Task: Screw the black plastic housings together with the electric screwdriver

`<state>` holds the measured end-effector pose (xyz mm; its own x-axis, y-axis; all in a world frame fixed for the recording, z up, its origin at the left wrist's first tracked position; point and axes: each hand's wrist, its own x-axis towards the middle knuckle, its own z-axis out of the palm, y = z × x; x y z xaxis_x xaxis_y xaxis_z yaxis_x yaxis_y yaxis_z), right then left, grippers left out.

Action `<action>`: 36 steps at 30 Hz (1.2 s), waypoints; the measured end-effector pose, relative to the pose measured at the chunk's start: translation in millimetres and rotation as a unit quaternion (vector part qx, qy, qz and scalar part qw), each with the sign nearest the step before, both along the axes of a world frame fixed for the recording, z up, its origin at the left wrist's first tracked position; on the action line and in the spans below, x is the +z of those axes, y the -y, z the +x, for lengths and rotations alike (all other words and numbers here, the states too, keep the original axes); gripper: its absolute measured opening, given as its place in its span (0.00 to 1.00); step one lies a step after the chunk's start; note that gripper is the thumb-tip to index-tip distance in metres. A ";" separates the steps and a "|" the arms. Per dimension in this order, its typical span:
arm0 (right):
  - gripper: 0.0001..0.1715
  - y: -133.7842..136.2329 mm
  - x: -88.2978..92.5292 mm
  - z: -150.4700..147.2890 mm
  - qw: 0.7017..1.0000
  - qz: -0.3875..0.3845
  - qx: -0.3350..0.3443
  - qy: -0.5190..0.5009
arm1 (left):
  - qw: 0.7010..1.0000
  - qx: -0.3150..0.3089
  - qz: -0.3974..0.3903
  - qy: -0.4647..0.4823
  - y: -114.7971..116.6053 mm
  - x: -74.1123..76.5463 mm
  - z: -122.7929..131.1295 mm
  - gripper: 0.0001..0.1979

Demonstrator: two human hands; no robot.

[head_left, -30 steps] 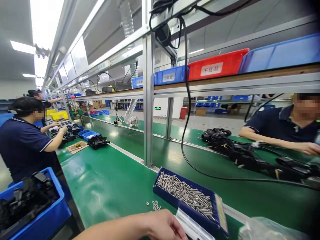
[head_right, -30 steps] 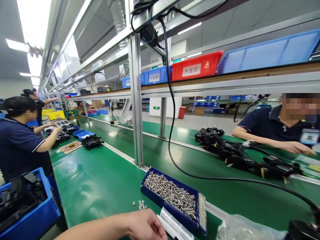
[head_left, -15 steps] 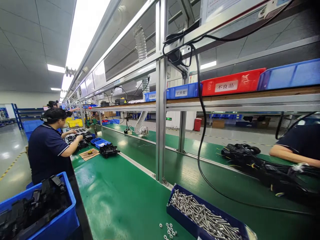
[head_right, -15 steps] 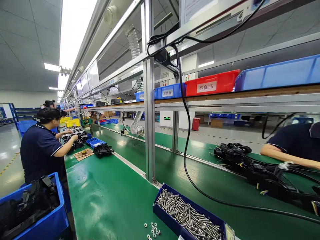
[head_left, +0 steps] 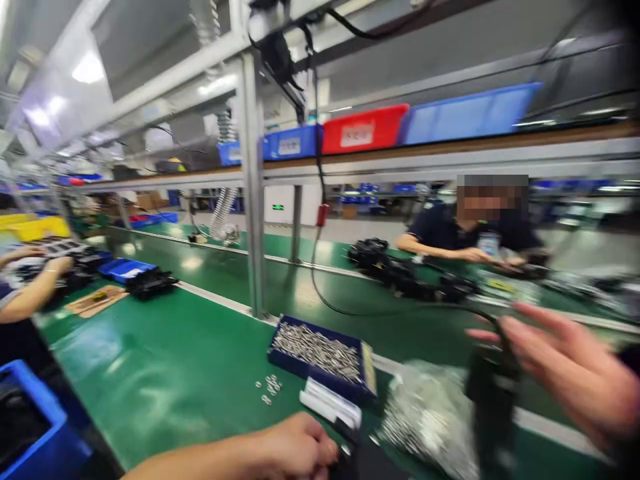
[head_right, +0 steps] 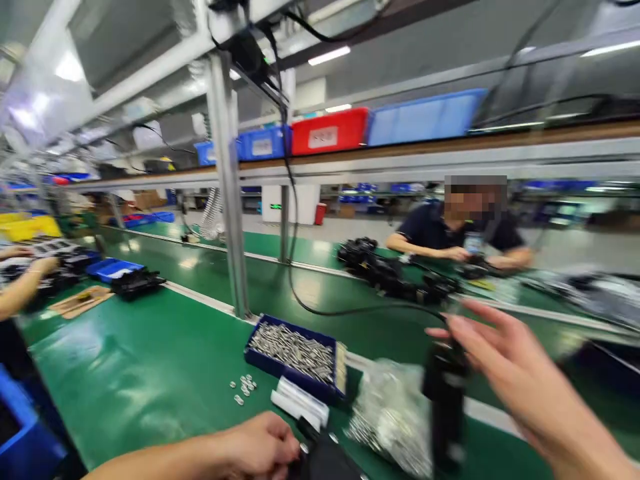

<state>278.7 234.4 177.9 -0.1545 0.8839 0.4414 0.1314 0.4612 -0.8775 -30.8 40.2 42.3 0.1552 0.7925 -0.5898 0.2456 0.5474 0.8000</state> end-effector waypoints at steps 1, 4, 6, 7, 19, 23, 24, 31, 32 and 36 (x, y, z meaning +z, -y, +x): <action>0.37 6.8 1.0 8.7 0.998 -0.058 0.030 0.012 | 1.000 0.001 -0.001 0.008 2.5 1.4 1.6 0.27; 0.44 19.0 4.9 15.3 0.971 -0.142 0.174 0.084 | 0.999 -0.013 -0.005 0.045 2.4 9.7 2.2 0.32; 0.42 18.8 2.0 12.7 0.949 -0.145 0.250 0.129 | 0.997 -0.026 -0.016 0.065 0.7 15.5 2.2 0.32; 0.42 17.2 -1.3 11.9 0.936 -0.154 0.289 0.134 | 0.997 -0.028 -0.019 0.073 0.2 17.7 2.5 0.33; 0.19 44.5 11.9 -24.0 0.938 -0.046 0.337 -0.073 | 0.995 0.015 -0.028 0.099 -1.4 17.5 8.7 0.34; 0.12 88.7 31.4 -68.5 0.928 0.050 0.293 -0.222 | 0.994 0.018 -0.040 0.104 0.0 21.2 10.7 0.29; 0.11 99.5 33.2 -77.7 0.930 0.058 0.276 -0.235 | 0.993 0.018 -0.043 0.109 0.1 22.4 10.0 0.28; 0.07 141.2 23.3 -103.2 0.941 0.084 0.223 -0.242 | 0.992 -0.013 -0.026 0.126 -0.5 32.8 -4.4 0.30; 0.07 143.0 21.7 -104.7 0.942 0.082 0.219 -0.239 | 0.991 -0.031 -0.011 0.128 -0.2 32.8 -6.7 0.32; 0.09 148.1 17.9 -114.1 0.944 0.069 0.217 -0.237 | 0.987 -0.101 0.069 0.104 2.6 25.7 -11.8 0.39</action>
<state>164.6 86.3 195.8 -0.2461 0.7119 0.6577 -0.4890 0.4947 -0.7184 -42.6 37.6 68.0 0.4249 0.8038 -0.4165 0.1606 0.3858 0.9085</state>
